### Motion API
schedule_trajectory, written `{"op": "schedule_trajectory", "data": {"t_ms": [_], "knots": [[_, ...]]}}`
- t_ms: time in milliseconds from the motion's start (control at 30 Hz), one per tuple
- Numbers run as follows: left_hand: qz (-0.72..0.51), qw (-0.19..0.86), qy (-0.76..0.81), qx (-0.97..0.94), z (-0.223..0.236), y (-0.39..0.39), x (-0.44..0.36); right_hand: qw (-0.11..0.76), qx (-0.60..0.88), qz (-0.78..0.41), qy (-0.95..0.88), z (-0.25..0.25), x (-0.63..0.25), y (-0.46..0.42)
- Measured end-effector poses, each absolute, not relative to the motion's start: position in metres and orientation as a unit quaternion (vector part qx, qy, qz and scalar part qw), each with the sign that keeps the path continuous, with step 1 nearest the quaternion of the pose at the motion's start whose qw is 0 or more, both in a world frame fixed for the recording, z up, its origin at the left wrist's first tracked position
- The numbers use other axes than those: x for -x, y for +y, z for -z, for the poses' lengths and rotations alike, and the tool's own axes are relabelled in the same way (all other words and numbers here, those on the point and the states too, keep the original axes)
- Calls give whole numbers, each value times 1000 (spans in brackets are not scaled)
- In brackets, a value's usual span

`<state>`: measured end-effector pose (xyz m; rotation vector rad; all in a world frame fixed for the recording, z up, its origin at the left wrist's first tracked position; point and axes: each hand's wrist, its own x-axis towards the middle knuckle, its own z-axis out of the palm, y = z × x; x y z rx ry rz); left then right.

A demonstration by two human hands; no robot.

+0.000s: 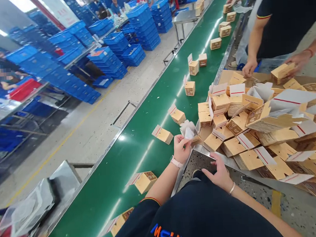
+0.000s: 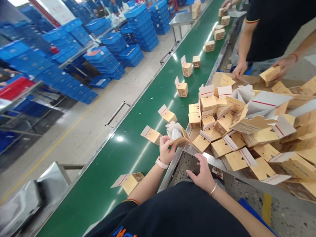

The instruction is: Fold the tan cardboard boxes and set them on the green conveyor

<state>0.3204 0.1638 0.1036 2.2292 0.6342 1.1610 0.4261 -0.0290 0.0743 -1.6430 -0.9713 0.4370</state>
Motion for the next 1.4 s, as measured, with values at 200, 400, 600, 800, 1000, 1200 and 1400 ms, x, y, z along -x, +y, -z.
{"op": "schedule_trajectory", "data": {"t_ms": [200, 400, 600, 800, 1000, 1200, 1400], "knots": [[-400, 508, 263, -716, -138, 143, -270, 570, 540, -383, -487, -102, -469, 43], [-476, 534, 414, -563, -126, 131, -271, 407, 385, -624, -545, -104, -441, 73], [-578, 253, 500, -593, -73, 103, -227, 580, 530, -405, -468, -52, -401, 91], [-353, 258, 459, -774, -22, 89, -225, 508, 523, -317, -606, -7, -388, 101], [-245, 261, 458, -813, -31, 121, -215, 404, 496, -274, -718, -4, -411, 105], [-188, 271, 438, -836, -55, 146, -217, 398, 483, -278, -729, -18, -422, 121], [-224, 288, 455, -812, -48, 139, -234, 482, 557, -248, -629, -24, -405, 119]]}}
